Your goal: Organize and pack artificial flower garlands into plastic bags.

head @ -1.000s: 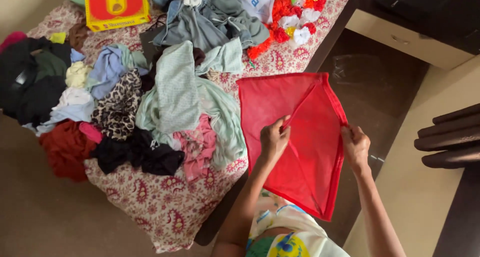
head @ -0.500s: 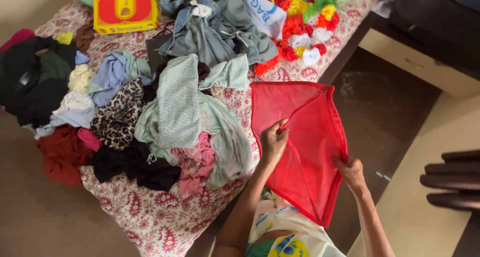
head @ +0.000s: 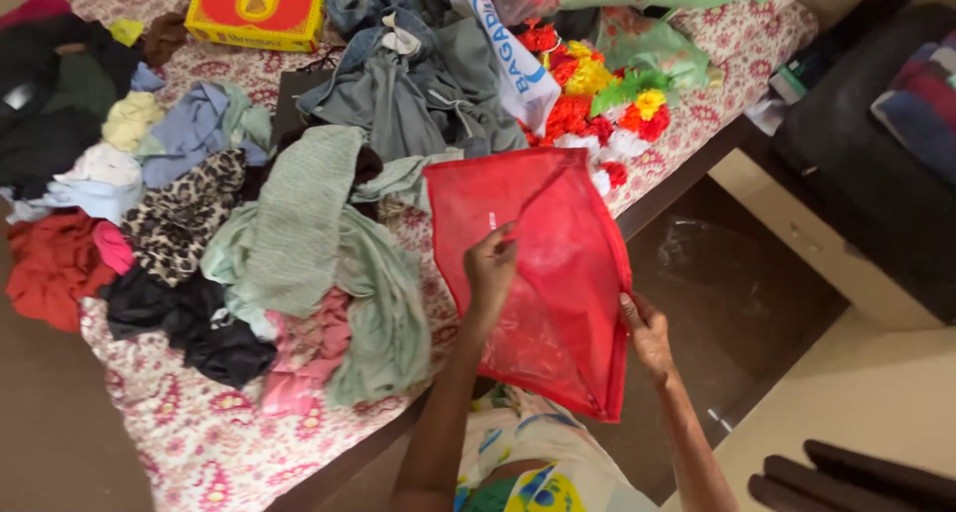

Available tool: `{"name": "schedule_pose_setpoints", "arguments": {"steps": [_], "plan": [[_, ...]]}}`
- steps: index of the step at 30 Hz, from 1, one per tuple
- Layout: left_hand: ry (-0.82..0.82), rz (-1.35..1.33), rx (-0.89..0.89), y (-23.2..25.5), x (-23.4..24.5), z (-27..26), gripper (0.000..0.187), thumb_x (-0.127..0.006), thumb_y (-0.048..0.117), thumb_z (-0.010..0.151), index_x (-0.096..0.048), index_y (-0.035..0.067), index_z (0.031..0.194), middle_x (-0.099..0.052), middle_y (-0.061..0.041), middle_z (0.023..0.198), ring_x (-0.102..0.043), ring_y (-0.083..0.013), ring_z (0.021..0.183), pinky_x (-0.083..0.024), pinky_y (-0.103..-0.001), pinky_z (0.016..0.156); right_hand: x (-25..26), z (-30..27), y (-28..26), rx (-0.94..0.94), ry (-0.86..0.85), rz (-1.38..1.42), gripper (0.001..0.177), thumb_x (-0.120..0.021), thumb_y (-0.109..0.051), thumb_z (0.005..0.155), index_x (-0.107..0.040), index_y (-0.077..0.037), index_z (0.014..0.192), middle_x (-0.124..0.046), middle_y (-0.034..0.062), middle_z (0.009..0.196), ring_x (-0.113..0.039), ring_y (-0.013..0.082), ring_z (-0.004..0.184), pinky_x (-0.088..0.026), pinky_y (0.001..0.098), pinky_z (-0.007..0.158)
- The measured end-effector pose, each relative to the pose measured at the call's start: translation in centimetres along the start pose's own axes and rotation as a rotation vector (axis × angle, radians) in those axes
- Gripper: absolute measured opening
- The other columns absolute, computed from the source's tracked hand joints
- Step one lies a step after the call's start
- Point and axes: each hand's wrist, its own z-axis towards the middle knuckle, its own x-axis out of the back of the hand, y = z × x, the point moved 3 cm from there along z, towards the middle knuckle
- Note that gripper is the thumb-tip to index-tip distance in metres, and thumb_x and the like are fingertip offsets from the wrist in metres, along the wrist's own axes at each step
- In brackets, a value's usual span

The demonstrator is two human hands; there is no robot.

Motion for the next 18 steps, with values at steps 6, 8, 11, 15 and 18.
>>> {"name": "schedule_pose_setpoints", "arguments": {"steps": [6,8,11,15,18], "plan": [[0.254,0.142,0.069,-2.3,5.6,1.4,0.03,-0.068,0.008,0.091,-0.076,0.003,0.12,-0.06,0.006,0.074,-0.048,-0.0055,0.063,-0.043,-0.027,0.055,-1.0,6.6,0.6,0.063,-0.268,0.353,0.047,-0.054,-0.045,0.106,-0.069,-0.001,0.113,-0.07,0.0046,0.091,-0.066,0.0122,0.073,-0.055,0.029,0.061],[0.317,0.226,0.04,-1.6,7.9,2.4,0.027,-0.071,0.009,0.09,-0.075,-0.001,0.115,-0.063,0.002,0.073,-0.051,-0.0073,0.064,-0.046,-0.028,0.058,-2.3,9.9,3.3,0.025,-0.289,0.307,0.044,-0.055,-0.043,0.104,-0.069,-0.002,0.111,-0.073,0.0076,0.089,-0.069,0.0147,0.07,-0.056,0.0298,0.058],[0.398,0.411,0.007,2.3,10.3,4.8,0.024,-0.074,0.011,0.092,-0.075,-0.007,0.108,-0.064,-0.005,0.073,-0.053,-0.0118,0.066,-0.047,-0.032,0.062,-4.7,14.2,4.8,-0.03,-0.329,0.236,0.04,-0.058,-0.037,0.101,-0.069,0.0,0.11,-0.076,0.013,0.086,-0.072,0.0181,0.066,-0.056,0.0311,0.054],[0.506,0.49,-0.141,7.4,10.8,7.8,0.029,-0.071,0.008,0.093,-0.072,-0.007,0.119,-0.072,-0.005,0.088,-0.064,-0.0091,0.075,-0.053,-0.029,0.072,-6.3,16.7,3.8,-0.062,-0.425,0.277,0.037,-0.061,-0.033,0.102,-0.068,0.002,0.112,-0.076,0.0143,0.087,-0.072,0.0174,0.067,-0.057,0.0293,0.056],[0.545,0.247,-0.084,6.7,10.1,10.1,0.026,-0.07,0.006,0.096,-0.074,-0.005,0.118,-0.073,-0.004,0.087,-0.061,-0.0082,0.077,-0.052,-0.027,0.071,-5.7,18.8,2.6,-0.091,-0.399,0.243,0.035,-0.061,-0.031,0.099,-0.068,0.0,0.114,-0.076,0.0137,0.088,-0.072,0.0174,0.067,-0.058,0.03,0.054]]}}
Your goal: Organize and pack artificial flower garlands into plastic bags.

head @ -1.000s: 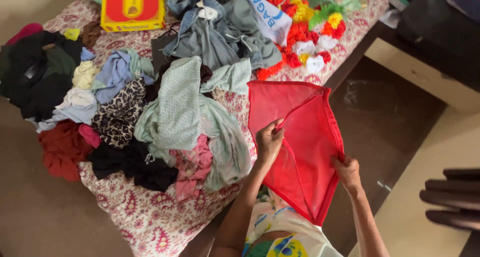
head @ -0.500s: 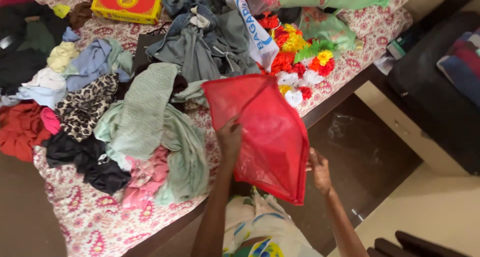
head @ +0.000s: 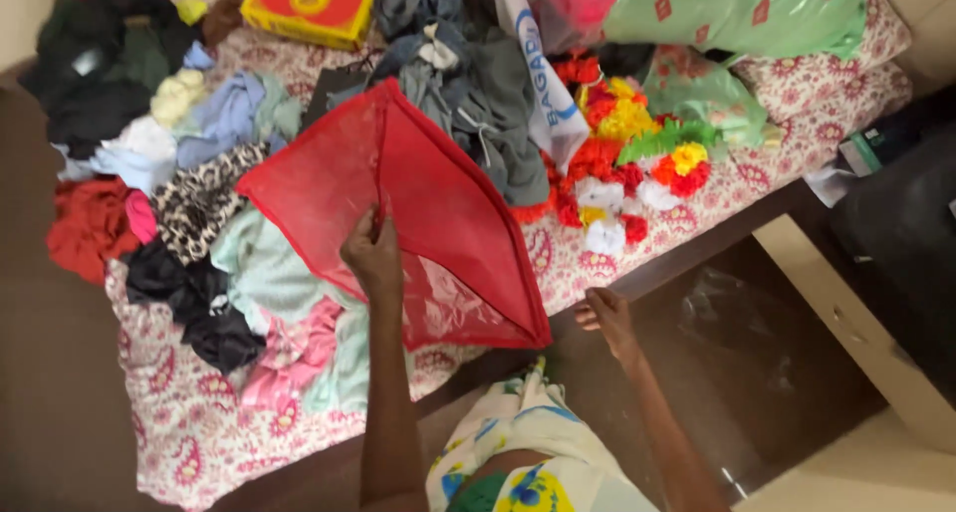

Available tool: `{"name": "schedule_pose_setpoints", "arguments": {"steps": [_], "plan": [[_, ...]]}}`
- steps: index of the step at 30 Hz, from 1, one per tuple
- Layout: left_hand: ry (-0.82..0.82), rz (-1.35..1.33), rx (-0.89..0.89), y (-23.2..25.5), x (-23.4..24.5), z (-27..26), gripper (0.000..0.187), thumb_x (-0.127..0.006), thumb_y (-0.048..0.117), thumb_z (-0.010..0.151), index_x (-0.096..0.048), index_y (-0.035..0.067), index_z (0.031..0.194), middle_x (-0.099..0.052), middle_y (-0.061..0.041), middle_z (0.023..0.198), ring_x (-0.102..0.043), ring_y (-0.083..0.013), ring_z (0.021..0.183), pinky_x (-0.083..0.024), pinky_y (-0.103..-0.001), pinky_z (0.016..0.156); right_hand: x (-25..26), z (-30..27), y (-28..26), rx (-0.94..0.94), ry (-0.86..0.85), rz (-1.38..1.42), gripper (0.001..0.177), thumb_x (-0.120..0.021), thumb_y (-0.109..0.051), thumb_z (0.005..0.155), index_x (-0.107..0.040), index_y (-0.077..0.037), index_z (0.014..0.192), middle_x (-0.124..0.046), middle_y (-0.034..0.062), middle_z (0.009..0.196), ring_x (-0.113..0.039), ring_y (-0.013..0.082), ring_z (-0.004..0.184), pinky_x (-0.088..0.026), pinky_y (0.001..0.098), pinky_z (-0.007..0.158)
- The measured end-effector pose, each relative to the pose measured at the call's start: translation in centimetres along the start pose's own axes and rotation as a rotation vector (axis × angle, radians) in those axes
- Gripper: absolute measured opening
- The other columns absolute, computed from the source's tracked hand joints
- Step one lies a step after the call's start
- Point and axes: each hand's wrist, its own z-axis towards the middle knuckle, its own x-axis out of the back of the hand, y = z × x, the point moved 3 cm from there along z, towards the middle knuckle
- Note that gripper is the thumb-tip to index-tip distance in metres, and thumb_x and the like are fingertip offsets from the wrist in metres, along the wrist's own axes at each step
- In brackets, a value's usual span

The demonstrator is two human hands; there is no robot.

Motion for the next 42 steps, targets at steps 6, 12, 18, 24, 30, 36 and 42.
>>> {"name": "schedule_pose_setpoints", "arguments": {"steps": [6,12,18,24,30,36,42], "plan": [[0.019,-0.042,0.033,-4.5,-5.4,1.1,0.03,-0.068,0.004,0.091,-0.073,-0.004,0.12,-0.076,-0.005,0.09,-0.064,-0.0062,0.074,-0.052,-0.025,0.066,5.9,4.4,-2.5,0.02,0.059,-0.055,0.034,-0.061,-0.029,0.101,-0.068,0.002,0.113,-0.076,0.0128,0.089,-0.072,0.0173,0.068,-0.056,0.0292,0.055],[-0.071,0.234,-0.004,-7.5,-12.2,-0.3,0.032,-0.072,0.006,0.087,-0.076,-0.001,0.118,-0.073,-0.01,0.073,-0.063,-0.011,0.062,-0.049,-0.029,0.059,12.0,5.2,-1.5,0.006,0.179,-0.018,0.033,-0.061,-0.027,0.103,-0.07,0.004,0.11,-0.075,0.0154,0.091,-0.073,0.0192,0.069,-0.058,0.0311,0.056],[-0.051,0.296,0.192,-6.9,-17.0,-2.8,0.029,-0.072,0.011,0.086,-0.079,0.005,0.114,-0.065,-0.013,0.063,-0.054,-0.0135,0.055,-0.044,-0.035,0.053,17.6,6.1,-1.0,-0.121,0.165,0.012,0.028,-0.059,-0.025,0.101,-0.068,0.0,0.11,-0.076,0.0125,0.092,-0.073,0.0181,0.071,-0.058,0.0332,0.058],[0.114,0.36,0.131,-6.3,-20.3,-5.3,0.031,-0.066,0.012,0.087,-0.08,0.01,0.115,-0.063,-0.015,0.06,-0.055,-0.02,0.049,-0.045,-0.039,0.051,24.7,14.7,-3.0,-0.102,0.082,0.041,0.025,-0.059,-0.022,0.102,-0.068,0.002,0.102,-0.076,0.0142,0.089,-0.072,0.0207,0.071,-0.059,0.0344,0.059],[0.312,0.717,0.06,-2.5,-22.2,-7.8,0.024,-0.071,0.015,0.084,-0.083,0.011,0.105,-0.069,-0.02,0.069,-0.068,-0.0355,0.059,-0.054,-0.046,0.059,29.2,20.8,-8.9,-0.125,-0.143,-0.228,0.021,-0.06,-0.02,0.1,-0.072,-0.002,0.1,-0.075,0.0095,0.086,-0.07,0.0161,0.07,-0.056,0.033,0.058],[0.388,0.847,-0.008,-1.7,-18.0,-6.8,0.021,-0.07,0.016,0.088,-0.081,0.012,0.105,-0.07,-0.019,0.073,-0.069,-0.0361,0.064,-0.054,-0.047,0.06,29.9,25.0,-7.9,-0.147,-0.265,-0.26,0.027,-0.061,-0.024,0.106,-0.071,0.001,0.102,-0.074,0.0105,0.086,-0.07,0.0168,0.07,-0.055,0.0314,0.059],[0.376,1.034,-0.157,3.1,-16.0,-0.5,0.02,-0.073,0.017,0.088,-0.081,0.014,0.107,-0.07,-0.018,0.072,-0.069,-0.0382,0.066,-0.054,-0.05,0.062,24.9,24.8,-6.0,-0.239,-0.343,-0.176,0.021,-0.06,-0.022,0.099,-0.07,-0.007,0.108,-0.075,0.0073,0.089,-0.072,0.0158,0.072,-0.057,0.0324,0.06]]}}
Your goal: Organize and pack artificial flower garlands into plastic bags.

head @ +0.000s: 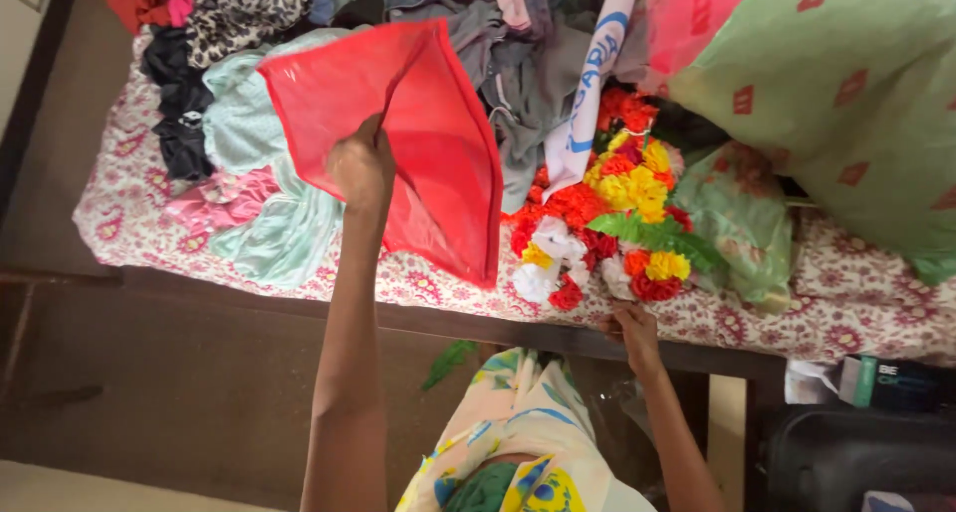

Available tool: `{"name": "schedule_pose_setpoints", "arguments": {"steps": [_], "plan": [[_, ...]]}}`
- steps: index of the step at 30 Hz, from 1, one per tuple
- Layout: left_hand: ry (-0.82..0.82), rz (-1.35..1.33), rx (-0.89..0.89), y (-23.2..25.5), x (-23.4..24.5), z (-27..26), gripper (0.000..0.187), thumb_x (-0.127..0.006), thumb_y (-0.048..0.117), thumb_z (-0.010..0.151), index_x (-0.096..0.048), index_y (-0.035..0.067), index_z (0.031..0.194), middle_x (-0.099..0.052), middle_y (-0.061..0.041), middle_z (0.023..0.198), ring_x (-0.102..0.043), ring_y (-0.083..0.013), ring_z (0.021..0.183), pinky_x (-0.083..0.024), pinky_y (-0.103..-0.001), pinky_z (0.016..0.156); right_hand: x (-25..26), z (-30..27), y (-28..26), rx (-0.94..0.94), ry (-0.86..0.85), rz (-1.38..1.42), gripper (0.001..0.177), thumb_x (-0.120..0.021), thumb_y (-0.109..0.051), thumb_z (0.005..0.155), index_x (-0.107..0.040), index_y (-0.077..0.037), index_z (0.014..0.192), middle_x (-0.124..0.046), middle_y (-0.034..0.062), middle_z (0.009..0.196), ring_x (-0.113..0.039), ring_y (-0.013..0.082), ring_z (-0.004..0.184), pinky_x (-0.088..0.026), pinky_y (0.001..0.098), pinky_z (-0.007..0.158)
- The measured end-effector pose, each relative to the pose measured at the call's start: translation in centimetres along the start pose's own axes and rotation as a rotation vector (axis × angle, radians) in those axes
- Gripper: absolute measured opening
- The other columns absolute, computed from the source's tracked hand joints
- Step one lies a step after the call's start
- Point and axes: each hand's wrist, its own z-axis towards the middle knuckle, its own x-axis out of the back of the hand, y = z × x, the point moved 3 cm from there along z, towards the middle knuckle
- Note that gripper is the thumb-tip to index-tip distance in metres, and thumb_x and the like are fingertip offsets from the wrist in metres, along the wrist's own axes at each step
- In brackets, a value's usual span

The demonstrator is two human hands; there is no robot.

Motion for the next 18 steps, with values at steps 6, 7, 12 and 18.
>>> {"name": "schedule_pose_setpoints", "arguments": {"steps": [6,7,12,18], "plan": [[0.024,-0.024,-0.112,1.8,-3.7,5.8,0.028,-0.075,0.019,0.092,-0.075,0.019,0.12,-0.075,-0.015,0.085,-0.072,-0.0359,0.078,-0.056,-0.049,0.068,-3.1,0.6,-0.9,0.074,-0.094,-0.103,0.027,-0.06,-0.027,0.104,-0.071,-0.002,0.105,-0.074,0.0103,0.087,-0.07,0.0165,0.071,-0.055,0.0314,0.06],[0.019,-0.029,-0.12,1.9,-4.8,6.1,0.028,-0.075,0.019,0.092,-0.075,0.019,0.12,-0.075,-0.015,0.085,-0.072,-0.0359,0.078,-0.056,-0.049,0.068,-3.3,0.4,-1.1,0.073,-0.086,-0.096,0.027,-0.06,-0.027,0.104,-0.071,-0.002,0.105,-0.074,0.0103,0.087,-0.07,0.0165,0.071,-0.055,0.0314,0.06],[-0.172,-0.236,0.033,0.3,-14.1,4.3,0.102,-0.082,0.031,0.089,-0.014,0.004,0.16,-0.061,-0.028,0.136,-0.073,-0.0349,0.076,-0.057,-0.041,0.055,-4.2,0.3,-3.3,0.069,-0.078,-0.103,0.025,-0.058,-0.027,0.101,-0.069,-0.005,0.101,-0.076,0.0069,0.087,-0.071,0.0153,0.071,-0.056,0.0315,0.061],[-0.288,-0.327,0.091,5.1,-16.4,-14.2,0.09,-0.077,0.021,0.095,-0.02,0.005,0.163,-0.055,-0.034,0.144,-0.071,-0.0432,0.083,-0.059,-0.047,0.064,-3.6,3.4,-3.6,0.053,-0.153,-0.091,0.031,-0.059,-0.028,0.101,-0.07,0.0,0.097,-0.072,0.0074,0.081,-0.07,0.016,0.068,-0.061,0.0345,0.056]]}}
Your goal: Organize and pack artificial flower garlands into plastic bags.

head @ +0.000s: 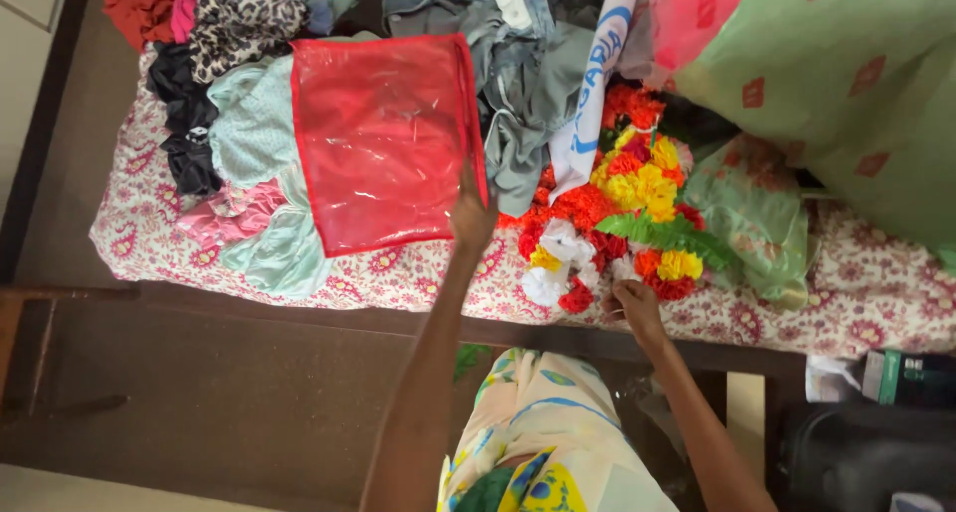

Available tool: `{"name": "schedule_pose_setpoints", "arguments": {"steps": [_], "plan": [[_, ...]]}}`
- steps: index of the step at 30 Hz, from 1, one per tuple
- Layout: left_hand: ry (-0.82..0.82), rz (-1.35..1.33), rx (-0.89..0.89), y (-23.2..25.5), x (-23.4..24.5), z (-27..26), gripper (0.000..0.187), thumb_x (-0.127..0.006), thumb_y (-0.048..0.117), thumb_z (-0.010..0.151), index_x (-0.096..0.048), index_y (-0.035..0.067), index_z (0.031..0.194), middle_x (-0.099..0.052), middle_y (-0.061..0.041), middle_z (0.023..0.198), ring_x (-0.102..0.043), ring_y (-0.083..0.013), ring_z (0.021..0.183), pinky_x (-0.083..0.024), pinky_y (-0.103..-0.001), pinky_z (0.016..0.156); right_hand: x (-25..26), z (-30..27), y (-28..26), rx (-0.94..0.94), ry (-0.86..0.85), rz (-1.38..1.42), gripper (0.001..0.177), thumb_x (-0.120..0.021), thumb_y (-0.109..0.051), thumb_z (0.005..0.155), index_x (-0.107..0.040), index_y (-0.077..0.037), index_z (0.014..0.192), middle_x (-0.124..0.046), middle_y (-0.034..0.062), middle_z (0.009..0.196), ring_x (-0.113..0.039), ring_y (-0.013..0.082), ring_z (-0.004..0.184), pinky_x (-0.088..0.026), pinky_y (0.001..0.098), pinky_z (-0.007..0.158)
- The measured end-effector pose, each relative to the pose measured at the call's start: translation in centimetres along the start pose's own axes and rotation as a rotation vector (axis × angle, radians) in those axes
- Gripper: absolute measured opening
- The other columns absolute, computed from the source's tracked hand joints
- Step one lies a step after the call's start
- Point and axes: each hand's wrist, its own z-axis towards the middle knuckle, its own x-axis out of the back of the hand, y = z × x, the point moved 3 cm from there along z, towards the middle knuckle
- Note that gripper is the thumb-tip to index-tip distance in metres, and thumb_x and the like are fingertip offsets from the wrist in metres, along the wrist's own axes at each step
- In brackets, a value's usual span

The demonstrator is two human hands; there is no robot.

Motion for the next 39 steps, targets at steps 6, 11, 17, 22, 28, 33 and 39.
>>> {"name": "schedule_pose_setpoints", "arguments": {"steps": [6,11,17,22,28,33,39], "plan": [[-0.235,-0.063,0.336,-1.0,-6.2,-12.9,0.084,-0.069,0.016,0.086,-0.031,0.004,0.159,-0.069,-0.028,0.12,-0.072,-0.0424,0.087,-0.057,-0.052,0.072,2.0,7.1,-4.5,0.086,0.089,-0.047,0.017,-0.061,-0.025,0.098,-0.068,-0.01,0.103,-0.073,0.0037,0.082,-0.068,0.0131,0.069,-0.051,0.028,0.054],[-0.352,0.026,0.466,-0.5,-13.1,-19.0,0.071,-0.073,0.028,0.09,-0.043,0.014,0.153,-0.073,-0.027,0.104,-0.07,-0.0433,0.094,-0.055,-0.052,0.083,7.7,15.7,-7.9,0.577,0.273,-0.485,0.03,-0.07,-0.028,0.101,-0.071,0.001,0.108,-0.073,0.014,0.091,-0.069,0.0242,0.08,-0.054,0.0379,0.069],[-0.396,-0.014,0.555,5.1,-12.3,-19.0,0.08,-0.072,0.024,0.088,-0.034,0.014,0.158,-0.058,-0.026,0.136,-0.063,-0.0439,0.115,-0.052,-0.049,0.098,2.1,13.7,-17.3,0.639,0.116,-1.134,0.062,-0.078,-0.052,0.086,-0.064,-0.005,0.124,-0.075,0.0209,0.102,-0.071,0.0412,0.094,-0.054,0.0496,0.08],[-0.38,0.24,0.679,5.9,-11.6,-19.0,0.109,-0.086,0.025,0.08,-0.01,0.014,0.157,-0.009,-0.02,0.165,-0.022,-0.0501,0.153,-0.038,-0.061,0.1,-0.7,12.3,-14.9,1.028,-0.193,-1.286,0.103,-0.085,-0.061,0.071,-0.05,0.008,0.139,-0.059,0.0339,0.133,-0.061,0.0479,0.119,-0.055,0.051,0.094],[-0.155,-0.305,1.15,-0.8,-17.4,-23.3,0.136,-0.092,0.032,0.073,0.008,0.016,0.164,-0.002,-0.032,0.165,-0.031,-0.0488,0.146,-0.037,-0.048,0.116,1.8,15.5,-8.7,0.899,-0.253,-1.995,0.087,-0.079,-0.031,0.066,-0.051,-0.002,0.143,-0.044,0.0359,0.153,-0.053,0.0476,0.129,-0.059,0.051,0.082],[-0.116,-0.503,1.271,0.6,-15.7,-22.3,0.131,-0.09,0.033,0.064,-0.008,0.013,0.163,-0.047,-0.024,0.15,-0.052,-0.0336,0.133,-0.044,-0.041,0.109,8.0,22.6,-8.2,0.759,0.097,-1.416,0.015,-0.065,-0.015,0.093,-0.065,-0.005,0.105,-0.069,0.0211,0.078,-0.07,0.0411,0.076,-0.055,0.0518,0.065],[-0.263,-0.394,1.172,4.1,-13.7,-20.0,0.082,-0.076,0.032,0.065,-0.056,0.004,0.139,-0.074,-0.028,0.119,-0.072,-0.0388,0.108,-0.056,-0.046,0.093,13.8,18.7,-15.1,0.538,0.044,-0.845,0.035,-0.076,-0.033,0.088,-0.069,-0.001,0.1,-0.069,0.0185,0.081,-0.067,0.0364,0.075,-0.05,0.0522,0.07]]}}
